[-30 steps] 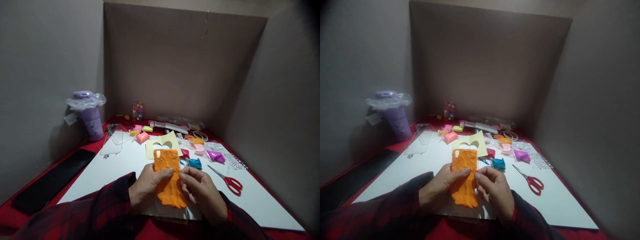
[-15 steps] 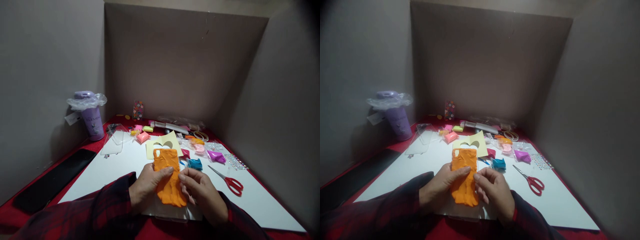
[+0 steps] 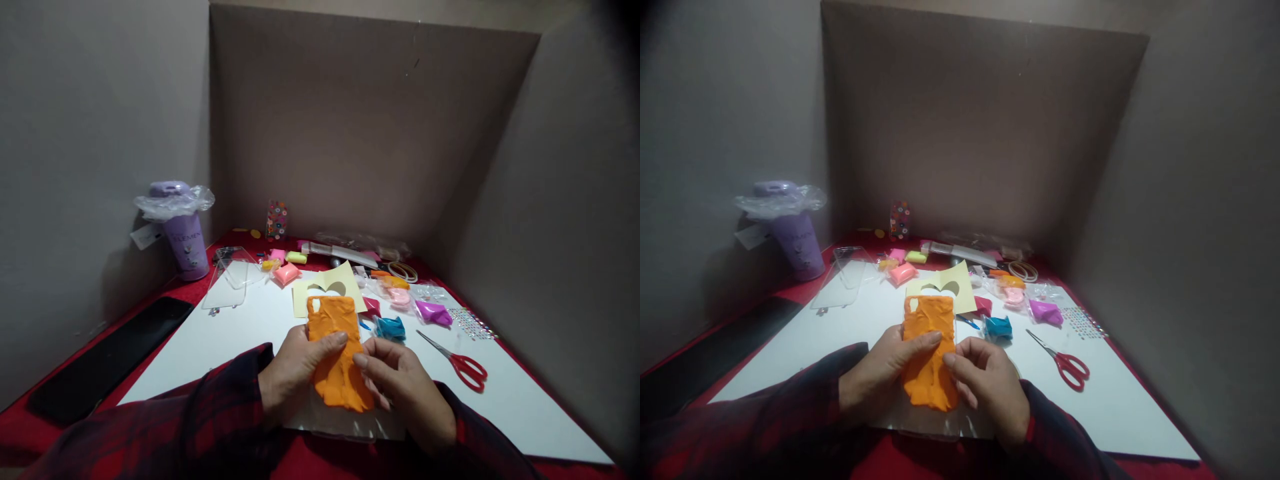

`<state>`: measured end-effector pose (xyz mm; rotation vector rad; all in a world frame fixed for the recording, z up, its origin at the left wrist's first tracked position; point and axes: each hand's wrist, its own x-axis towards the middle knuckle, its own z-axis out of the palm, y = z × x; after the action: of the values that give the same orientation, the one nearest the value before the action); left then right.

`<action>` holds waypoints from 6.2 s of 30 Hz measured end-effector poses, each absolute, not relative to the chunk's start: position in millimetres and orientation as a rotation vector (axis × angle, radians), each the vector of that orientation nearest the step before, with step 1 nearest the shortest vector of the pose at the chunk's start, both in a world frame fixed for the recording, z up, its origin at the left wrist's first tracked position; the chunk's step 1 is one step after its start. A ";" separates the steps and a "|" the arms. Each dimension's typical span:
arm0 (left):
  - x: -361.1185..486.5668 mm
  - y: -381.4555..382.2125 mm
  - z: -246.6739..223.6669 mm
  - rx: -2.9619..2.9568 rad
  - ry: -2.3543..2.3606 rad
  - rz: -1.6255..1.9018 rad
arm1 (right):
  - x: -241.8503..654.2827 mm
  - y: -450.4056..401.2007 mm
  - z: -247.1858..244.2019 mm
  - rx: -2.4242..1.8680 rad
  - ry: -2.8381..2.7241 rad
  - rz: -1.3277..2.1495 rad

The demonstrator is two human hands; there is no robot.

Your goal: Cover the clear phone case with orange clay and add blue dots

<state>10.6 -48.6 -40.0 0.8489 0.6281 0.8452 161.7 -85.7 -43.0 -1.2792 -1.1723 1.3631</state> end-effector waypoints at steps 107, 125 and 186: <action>7.5 -47.6 -33.6 0.867 0.556 0.806 | 168.3 -89.4 -37.6 -1.316 -1.183 1.306; 8.9 -45.7 -35.1 0.889 0.436 0.813 | 162.2 -93.5 -31.5 -1.111 -0.915 1.366; 10.0 -47.1 -35.8 0.973 0.612 0.764 | 150.8 -90.9 -37.1 -0.911 -0.721 1.394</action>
<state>10.0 -47.1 -35.8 0.9726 0.6116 0.7636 150.8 -90.9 -37.1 -0.9107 -0.7211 1.3943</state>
